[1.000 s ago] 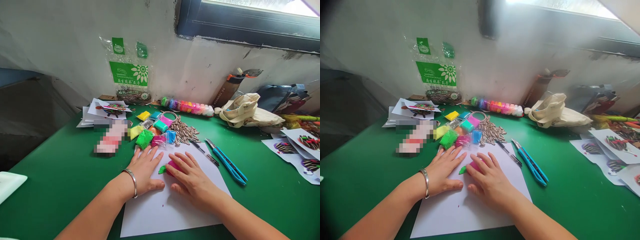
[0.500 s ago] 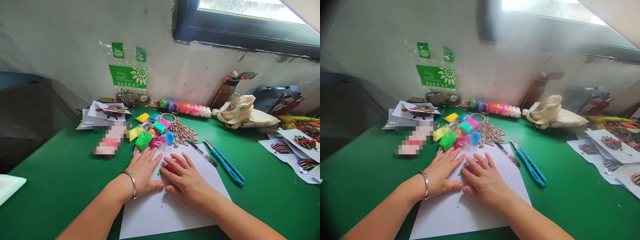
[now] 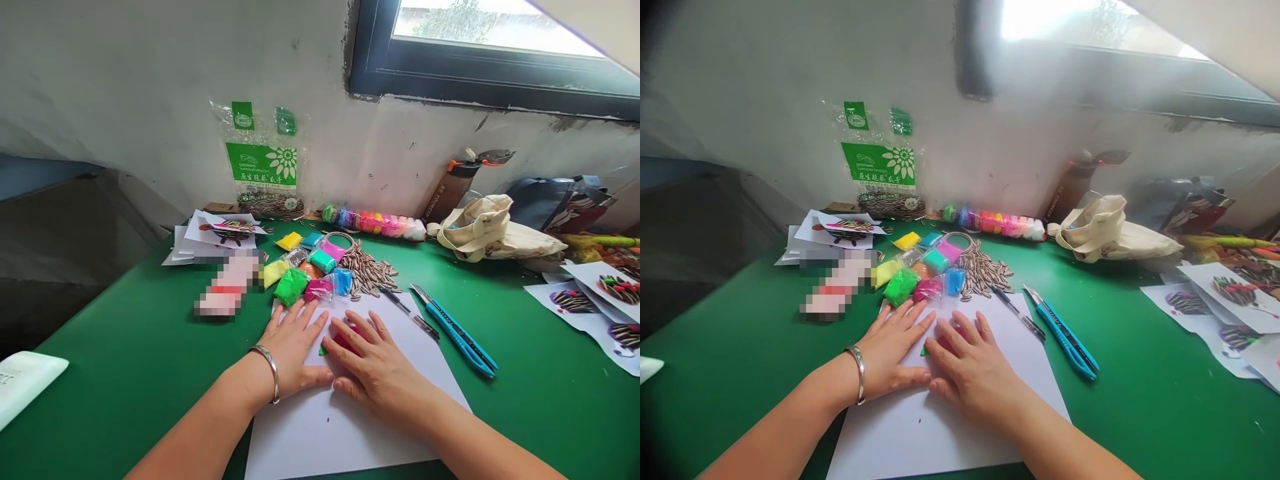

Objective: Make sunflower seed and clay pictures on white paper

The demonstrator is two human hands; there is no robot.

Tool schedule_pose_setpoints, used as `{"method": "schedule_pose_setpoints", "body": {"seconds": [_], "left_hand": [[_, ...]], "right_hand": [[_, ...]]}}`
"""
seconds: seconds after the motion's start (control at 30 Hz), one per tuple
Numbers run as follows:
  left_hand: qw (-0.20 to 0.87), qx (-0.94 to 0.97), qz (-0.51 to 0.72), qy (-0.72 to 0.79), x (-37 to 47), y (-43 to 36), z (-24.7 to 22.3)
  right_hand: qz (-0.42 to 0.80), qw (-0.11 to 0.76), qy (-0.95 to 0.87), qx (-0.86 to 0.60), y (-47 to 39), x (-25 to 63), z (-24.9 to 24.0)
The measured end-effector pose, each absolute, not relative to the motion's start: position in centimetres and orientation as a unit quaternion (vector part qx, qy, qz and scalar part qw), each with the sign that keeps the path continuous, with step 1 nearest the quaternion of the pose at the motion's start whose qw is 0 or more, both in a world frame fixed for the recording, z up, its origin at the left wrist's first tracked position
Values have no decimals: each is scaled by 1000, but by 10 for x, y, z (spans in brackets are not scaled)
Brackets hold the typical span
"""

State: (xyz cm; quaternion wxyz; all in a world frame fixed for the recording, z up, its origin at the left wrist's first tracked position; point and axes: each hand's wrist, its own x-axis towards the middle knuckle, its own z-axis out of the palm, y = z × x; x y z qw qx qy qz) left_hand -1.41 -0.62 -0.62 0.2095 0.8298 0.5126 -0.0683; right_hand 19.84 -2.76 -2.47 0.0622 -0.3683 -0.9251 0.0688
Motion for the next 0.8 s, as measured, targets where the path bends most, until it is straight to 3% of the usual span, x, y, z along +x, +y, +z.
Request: {"method": "schedule_pose_setpoints", "body": {"seconds": [0.8], "left_hand": [[204, 832, -67, 511, -13, -6, -3]], "right_hand": [[75, 100, -931, -342, -30, 194, -22]]}}
